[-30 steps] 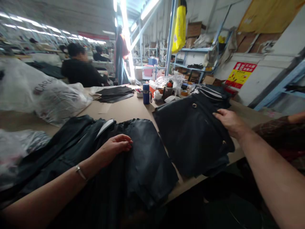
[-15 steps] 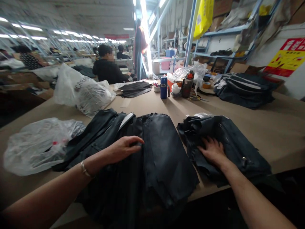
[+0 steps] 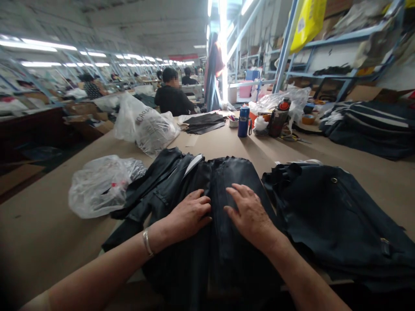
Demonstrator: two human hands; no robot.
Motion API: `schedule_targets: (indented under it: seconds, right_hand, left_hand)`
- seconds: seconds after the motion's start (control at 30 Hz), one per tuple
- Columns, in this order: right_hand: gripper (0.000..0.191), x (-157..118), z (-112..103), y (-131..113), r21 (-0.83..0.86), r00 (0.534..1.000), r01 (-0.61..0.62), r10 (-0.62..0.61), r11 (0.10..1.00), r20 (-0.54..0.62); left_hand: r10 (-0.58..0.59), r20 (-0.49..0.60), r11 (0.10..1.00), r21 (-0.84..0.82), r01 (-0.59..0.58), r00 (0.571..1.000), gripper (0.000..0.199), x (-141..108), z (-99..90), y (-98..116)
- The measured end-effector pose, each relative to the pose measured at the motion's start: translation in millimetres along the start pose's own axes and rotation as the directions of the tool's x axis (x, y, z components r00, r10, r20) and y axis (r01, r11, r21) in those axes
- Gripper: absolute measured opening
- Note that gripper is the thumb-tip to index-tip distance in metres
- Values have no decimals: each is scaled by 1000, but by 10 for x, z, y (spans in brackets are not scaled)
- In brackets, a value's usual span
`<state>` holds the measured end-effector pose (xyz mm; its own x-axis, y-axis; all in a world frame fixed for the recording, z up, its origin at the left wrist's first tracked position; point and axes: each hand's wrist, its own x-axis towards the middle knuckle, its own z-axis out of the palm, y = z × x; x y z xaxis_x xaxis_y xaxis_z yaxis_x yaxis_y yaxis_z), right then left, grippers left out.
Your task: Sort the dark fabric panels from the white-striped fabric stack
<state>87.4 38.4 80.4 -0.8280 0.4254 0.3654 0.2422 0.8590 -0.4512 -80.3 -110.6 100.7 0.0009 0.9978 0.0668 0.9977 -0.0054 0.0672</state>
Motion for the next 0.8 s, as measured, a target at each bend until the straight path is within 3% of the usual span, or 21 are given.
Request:
schedule_targets:
  seconds: [0.07,0.1,0.17,0.2,0.27,0.33,0.4,0.47,0.57,0.63,0.7,0.8]
  right_hand:
    - [54,17,-40,349,121,972,-225,230,967,-34]
    - [57,-6,-55,525,216,927,-363,374,906,-10]
    - [57,-104,-60,814,417,790,-591,601,690,125]
    - [55,-166,-50,908,505,726,-653,656,564,207]
    - [49,-277,-28,985,619,666,-684,676,385,315]
    - [45,-327,-32,948,664,662,-680,650,311,373]
    - [42,-311,-81,861,677,666,-686,605,267,436]
    - [43,-258,-153,782,682,652,-706,555,194,517]
    - [54,-200,-213,728,707,645,-705,464,54,607]
    - [57,-217,-172,714,761,731,-632,438,144,524]
    - [51,-287,-68,683,791,834,-508,426,342,351]
    - [53,-453,127,551,782,903,-357,401,510,151]
  left_hand:
    - [-54,12,995,81,52,998,17,-37,-25,-14]
    - [-74,17,992,108,72,997,18,-39,-42,-5]
    - [-91,20,990,113,88,996,21,0,-83,67]
    - [-78,10,993,90,77,997,21,42,-102,132]
    - [-14,-38,1000,5,14,999,22,164,-119,311]
    - [52,-58,995,-84,-57,997,40,303,-91,506]
    - [61,-4,988,-141,-61,998,63,422,-29,648]
    - [25,78,986,-169,-11,997,73,491,26,692]
    - [-19,135,976,-211,47,991,69,485,29,595]
    - [-29,157,965,-255,69,987,64,427,-18,488]
    - [-41,181,946,-310,97,983,62,359,-74,396]
    - [-83,208,900,-403,163,975,56,289,-120,310]
